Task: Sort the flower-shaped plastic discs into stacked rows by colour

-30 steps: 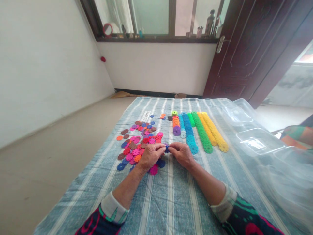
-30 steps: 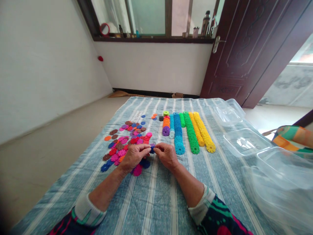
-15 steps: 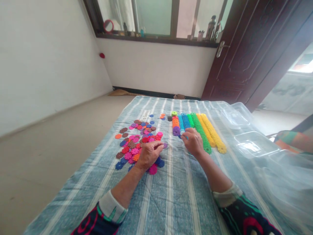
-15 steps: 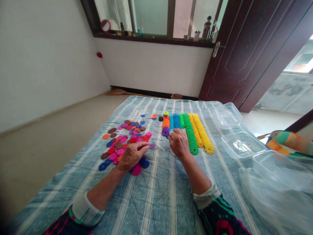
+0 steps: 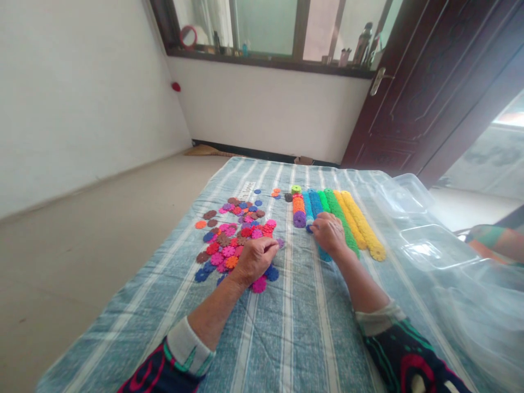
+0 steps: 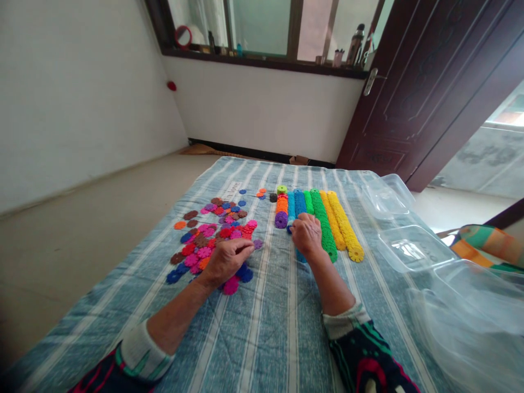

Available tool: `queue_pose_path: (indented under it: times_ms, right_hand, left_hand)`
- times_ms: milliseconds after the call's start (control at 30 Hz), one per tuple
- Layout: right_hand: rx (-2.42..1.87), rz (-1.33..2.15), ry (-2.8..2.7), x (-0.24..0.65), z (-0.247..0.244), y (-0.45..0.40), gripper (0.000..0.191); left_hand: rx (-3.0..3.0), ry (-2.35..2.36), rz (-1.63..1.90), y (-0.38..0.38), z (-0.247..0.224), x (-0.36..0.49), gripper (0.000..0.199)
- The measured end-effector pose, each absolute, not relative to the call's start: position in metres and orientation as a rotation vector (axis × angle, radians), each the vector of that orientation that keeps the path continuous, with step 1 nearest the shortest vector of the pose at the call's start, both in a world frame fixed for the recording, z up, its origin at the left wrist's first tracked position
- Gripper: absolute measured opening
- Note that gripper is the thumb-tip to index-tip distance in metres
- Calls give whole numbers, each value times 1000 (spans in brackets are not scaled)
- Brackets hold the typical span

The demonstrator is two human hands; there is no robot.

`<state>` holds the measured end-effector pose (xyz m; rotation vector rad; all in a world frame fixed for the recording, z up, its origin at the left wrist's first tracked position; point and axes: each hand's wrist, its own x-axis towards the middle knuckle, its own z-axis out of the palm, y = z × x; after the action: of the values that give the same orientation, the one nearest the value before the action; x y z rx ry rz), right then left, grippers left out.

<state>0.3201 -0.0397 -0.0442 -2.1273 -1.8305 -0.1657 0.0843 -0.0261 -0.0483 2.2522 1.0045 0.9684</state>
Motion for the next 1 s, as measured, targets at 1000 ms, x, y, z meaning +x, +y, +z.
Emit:
queue_pose_path:
  times_ms: [1000]
  right_hand:
    - [-2097, -132, -1793, 326, -46, -33, 21]
  left_hand:
    - [2287, 996, 883, -25, -50, 83, 20]
